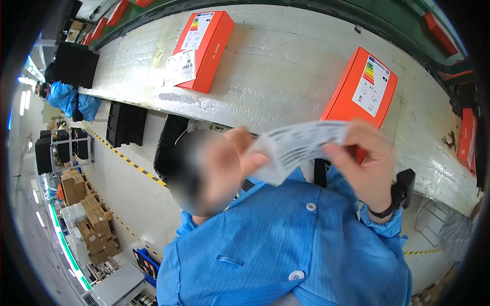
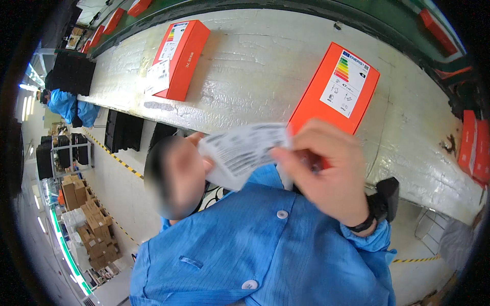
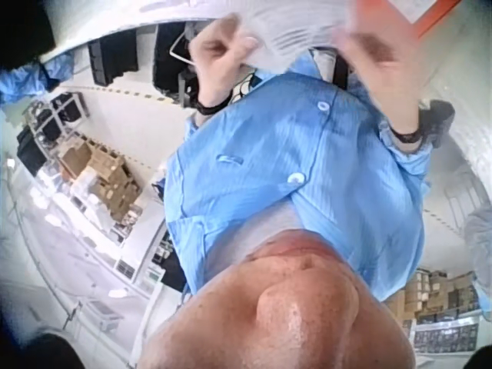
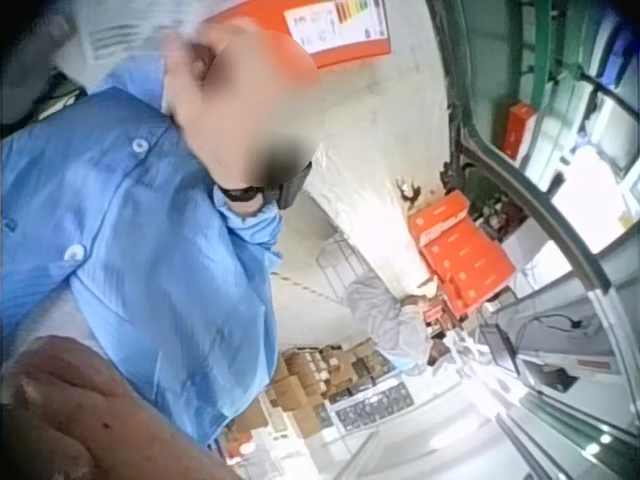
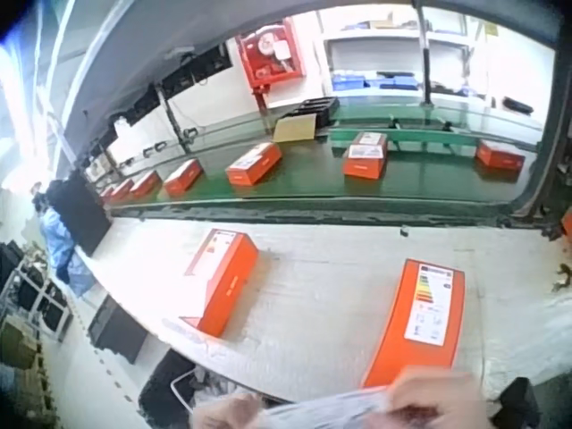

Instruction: Applying stickers and energy labels to red product boxes on a conveyor belt.

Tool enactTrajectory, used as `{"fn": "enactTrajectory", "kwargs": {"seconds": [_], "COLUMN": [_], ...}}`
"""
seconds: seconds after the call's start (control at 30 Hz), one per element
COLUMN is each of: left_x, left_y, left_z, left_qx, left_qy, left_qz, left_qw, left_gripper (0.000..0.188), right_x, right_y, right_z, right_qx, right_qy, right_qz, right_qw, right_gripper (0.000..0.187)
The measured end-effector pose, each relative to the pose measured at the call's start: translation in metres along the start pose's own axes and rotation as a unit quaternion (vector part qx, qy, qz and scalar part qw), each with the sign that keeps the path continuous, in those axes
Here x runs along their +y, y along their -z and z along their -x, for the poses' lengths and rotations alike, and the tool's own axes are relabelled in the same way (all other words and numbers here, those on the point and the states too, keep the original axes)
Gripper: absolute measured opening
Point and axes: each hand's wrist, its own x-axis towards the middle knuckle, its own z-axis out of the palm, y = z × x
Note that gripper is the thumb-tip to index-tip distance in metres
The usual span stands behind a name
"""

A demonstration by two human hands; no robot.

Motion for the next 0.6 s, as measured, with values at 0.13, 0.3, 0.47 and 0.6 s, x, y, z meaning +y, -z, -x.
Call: {"fn": "enactTrajectory", "kwargs": {"seconds": [0.13, 0.3, 0.47, 0.6], "left_x": [0.006, -0.004, -0.001, 0.012], "left_y": [0.073, 0.080, -0.023, -0.083], "left_z": [0.014, 0.012, -0.042, -0.077], "left_qx": [0.266, 0.342, 0.027, -0.148], "left_qy": [0.161, 0.000, -0.110, -0.065], "left_qz": [-0.377, -0.607, -0.317, -0.149], "left_qw": [0.872, 0.717, 0.942, 0.975], "left_gripper": [0.016, 0.042, 0.035, 0.026], "right_x": [0.010, 0.028, 0.037, 0.038], "right_y": [0.013, 0.038, 0.072, 0.073], "right_z": [0.014, 0.026, 0.039, 0.043], "right_qx": [0.143, 0.018, 0.082, 0.117], "right_qy": [0.143, 0.193, 0.073, 0.011], "right_qz": [0.197, 0.311, 0.108, 0.020], "right_qw": [0.959, 0.931, 0.988, 0.993], "right_gripper": [0.030, 0.048, 0.022, 0.012]}}
